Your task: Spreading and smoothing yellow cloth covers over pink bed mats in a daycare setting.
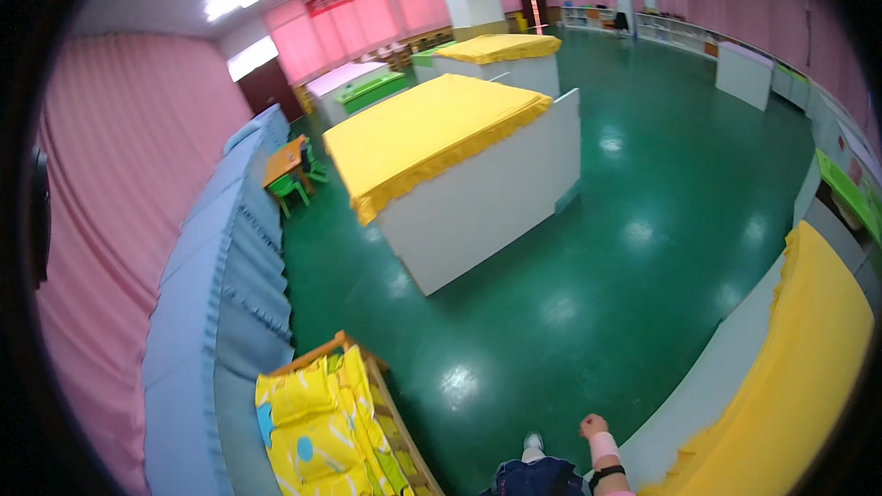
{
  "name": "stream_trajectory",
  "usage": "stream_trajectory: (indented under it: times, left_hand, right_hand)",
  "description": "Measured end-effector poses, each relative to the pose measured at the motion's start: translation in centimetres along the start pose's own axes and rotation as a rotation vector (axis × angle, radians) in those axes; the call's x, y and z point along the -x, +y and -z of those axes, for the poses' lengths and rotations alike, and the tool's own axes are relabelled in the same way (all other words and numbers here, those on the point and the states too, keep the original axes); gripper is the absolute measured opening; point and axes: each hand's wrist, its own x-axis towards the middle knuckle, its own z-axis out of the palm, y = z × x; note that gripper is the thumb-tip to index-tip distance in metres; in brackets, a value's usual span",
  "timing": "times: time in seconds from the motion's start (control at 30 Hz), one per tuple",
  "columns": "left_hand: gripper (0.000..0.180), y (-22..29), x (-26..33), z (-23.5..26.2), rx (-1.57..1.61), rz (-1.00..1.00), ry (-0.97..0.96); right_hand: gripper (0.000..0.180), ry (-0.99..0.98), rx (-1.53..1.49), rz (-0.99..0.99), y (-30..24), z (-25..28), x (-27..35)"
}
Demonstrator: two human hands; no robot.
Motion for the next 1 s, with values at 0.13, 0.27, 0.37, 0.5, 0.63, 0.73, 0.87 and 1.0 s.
stream_trajectory:
  times: [0.13, 0.27, 0.37, 0.5, 0.63, 0.73, 0.87, 1.0]
  left_hand:
    - [0.029, 10.9, -8.8, 1.4, -0.423, 0.001, -0.152]
    - [0.016, 18.5, -20.5, 2.0, -0.298, -0.143, -0.206]
    - [0.027, 24.7, -29.0, 3.1, -0.404, -0.254, -0.205]
    - [0.027, 35.3, -37.4, 1.6, -0.422, -0.341, -0.209]
    - [0.027, 46.2, -45.1, -2.6, -0.511, -0.465, -0.222]
    - [0.025, 55.2, -50.8, -6.0, -0.645, -0.291, -0.374]
    - [0.022, 61.0, -64.5, -10.7, -0.757, -0.51, -0.324]
    - [0.025, 74.6, -71.0, -19.0, -0.581, -0.457, -0.392]
  right_hand:
    - [0.004, 0.075, -0.227, -0.403, 1.3, 4.2, -3.4]
    - [0.004, 0.121, -0.34, -0.574, 1.2, 7.9, -9.4]
    - [0.004, 0.132, -0.414, -0.597, -0.9, 9.9, -14.5]
    - [0.004, 0.213, -0.628, -0.487, -5.4, 13.1, -21.4]
    - [0.006, 0.297, -0.664, -0.404, -9.6, 16.6, -26.7]
    - [0.009, 0.361, -0.721, -0.497, -11.1, 19.1, -30.0]
    - [0.007, 0.477, -1.11, -0.61, -12.4, 22.4, -33.3]
    - [0.005, 0.614, -1.139, -0.789, -13.8, 26.3, -36.7]
